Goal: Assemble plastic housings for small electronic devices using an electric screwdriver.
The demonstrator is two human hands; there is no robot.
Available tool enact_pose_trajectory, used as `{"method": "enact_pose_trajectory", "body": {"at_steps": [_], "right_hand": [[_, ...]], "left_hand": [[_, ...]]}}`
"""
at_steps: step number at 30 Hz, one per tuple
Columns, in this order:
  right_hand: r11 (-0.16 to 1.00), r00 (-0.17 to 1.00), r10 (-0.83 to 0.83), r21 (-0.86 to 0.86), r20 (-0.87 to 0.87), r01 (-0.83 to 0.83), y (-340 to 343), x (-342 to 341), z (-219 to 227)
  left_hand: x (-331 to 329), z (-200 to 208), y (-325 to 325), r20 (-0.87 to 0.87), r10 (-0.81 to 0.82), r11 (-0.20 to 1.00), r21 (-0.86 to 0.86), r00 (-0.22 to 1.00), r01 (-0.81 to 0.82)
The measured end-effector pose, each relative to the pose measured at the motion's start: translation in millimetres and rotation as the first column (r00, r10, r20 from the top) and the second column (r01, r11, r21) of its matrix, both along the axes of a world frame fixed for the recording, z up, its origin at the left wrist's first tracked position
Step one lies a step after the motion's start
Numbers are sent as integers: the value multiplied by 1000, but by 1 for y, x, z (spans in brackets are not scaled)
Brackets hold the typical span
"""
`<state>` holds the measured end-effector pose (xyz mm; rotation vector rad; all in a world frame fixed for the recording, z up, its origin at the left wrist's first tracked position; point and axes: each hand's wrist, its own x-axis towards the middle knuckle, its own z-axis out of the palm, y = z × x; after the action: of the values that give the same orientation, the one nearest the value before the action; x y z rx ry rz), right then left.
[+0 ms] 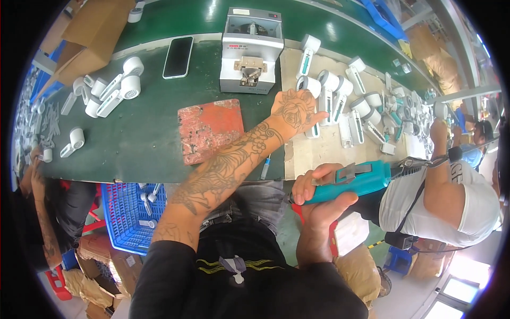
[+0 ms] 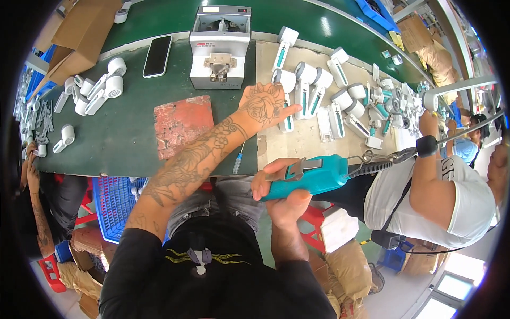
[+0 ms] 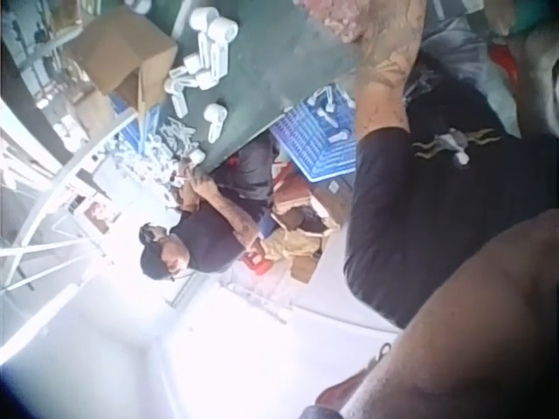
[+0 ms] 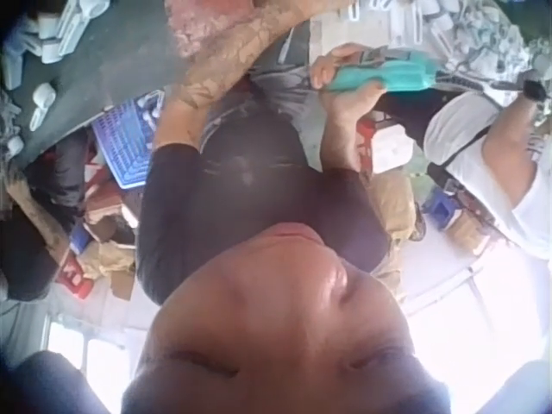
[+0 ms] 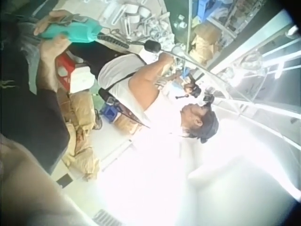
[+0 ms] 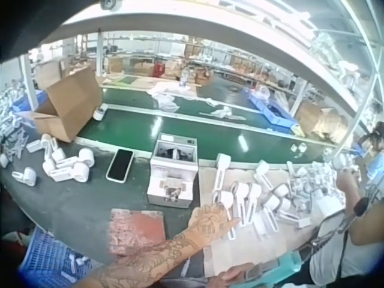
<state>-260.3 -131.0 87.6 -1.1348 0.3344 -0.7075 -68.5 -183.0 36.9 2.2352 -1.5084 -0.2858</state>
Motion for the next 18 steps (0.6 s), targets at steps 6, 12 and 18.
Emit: {"method": "enact_pose_trajectory", "body": {"at_steps": [6,12,18], "right_hand": [[999,999,8,33,46,-10,-3,-3,-9],[990,995,-49,-139,-90,37,-6,16,-13],[996,994,80,33,77,-83,-25,52,-13]], "left_hand": [[-10,-8,12,-190,200,966,-126,961,-226],[8,12,101,-86,-33,853,-522,996,-17],[42,9,169,44,40,833,-553,998,-9]]}}
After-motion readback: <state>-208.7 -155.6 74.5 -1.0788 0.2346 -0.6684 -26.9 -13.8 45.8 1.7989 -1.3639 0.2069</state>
